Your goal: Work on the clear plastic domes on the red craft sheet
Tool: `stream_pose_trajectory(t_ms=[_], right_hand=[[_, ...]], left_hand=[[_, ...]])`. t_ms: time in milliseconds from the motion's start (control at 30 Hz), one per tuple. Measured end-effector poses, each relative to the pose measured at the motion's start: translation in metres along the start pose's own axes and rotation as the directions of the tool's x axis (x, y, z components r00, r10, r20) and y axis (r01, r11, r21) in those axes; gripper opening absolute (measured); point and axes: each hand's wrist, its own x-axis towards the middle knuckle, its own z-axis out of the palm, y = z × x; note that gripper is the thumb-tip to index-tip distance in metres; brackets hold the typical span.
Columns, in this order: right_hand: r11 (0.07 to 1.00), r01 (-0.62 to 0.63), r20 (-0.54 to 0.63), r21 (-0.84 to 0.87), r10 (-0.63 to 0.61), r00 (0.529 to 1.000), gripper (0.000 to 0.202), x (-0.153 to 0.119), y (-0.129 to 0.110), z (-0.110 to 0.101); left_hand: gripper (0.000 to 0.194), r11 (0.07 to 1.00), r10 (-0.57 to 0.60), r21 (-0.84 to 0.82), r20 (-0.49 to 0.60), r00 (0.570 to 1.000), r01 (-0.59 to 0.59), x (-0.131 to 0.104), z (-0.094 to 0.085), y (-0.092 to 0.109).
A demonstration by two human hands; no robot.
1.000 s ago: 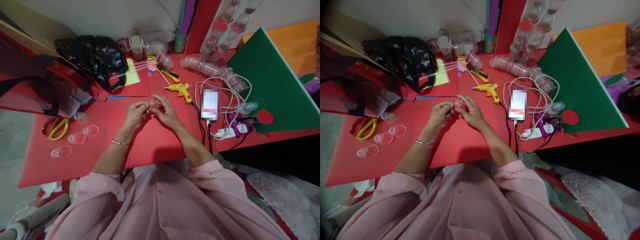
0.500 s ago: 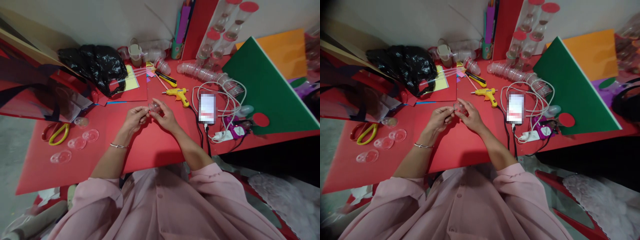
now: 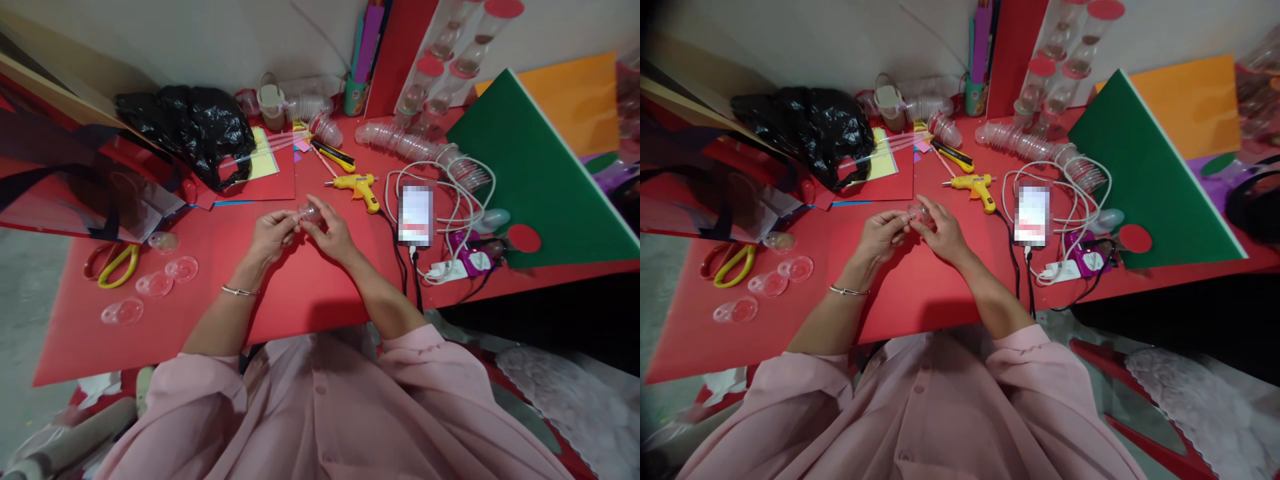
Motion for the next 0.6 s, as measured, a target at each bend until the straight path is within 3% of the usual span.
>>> stream_pose_trajectory(t_ms=[367, 600], right_hand=[[0.997, 0.008, -0.016, -0.073, -0.009, 1.0, 0.067, 0.0002, 0.004, 0.0018], [1.0, -0.024, -0.007, -0.011, 0.024, 1.0, 0.069, -0.0003, 0.001, 0.0005]], left_hand=[[0.014, 0.991, 0.093, 0.101, -0.101, 0.991, -0.083, -0.0014, 0.0105, -0.003], [0.022, 0.993, 0.08, 0.084, 0.004, 0.997, -0.08, -0.0026, 0.0036, 0.0004]])
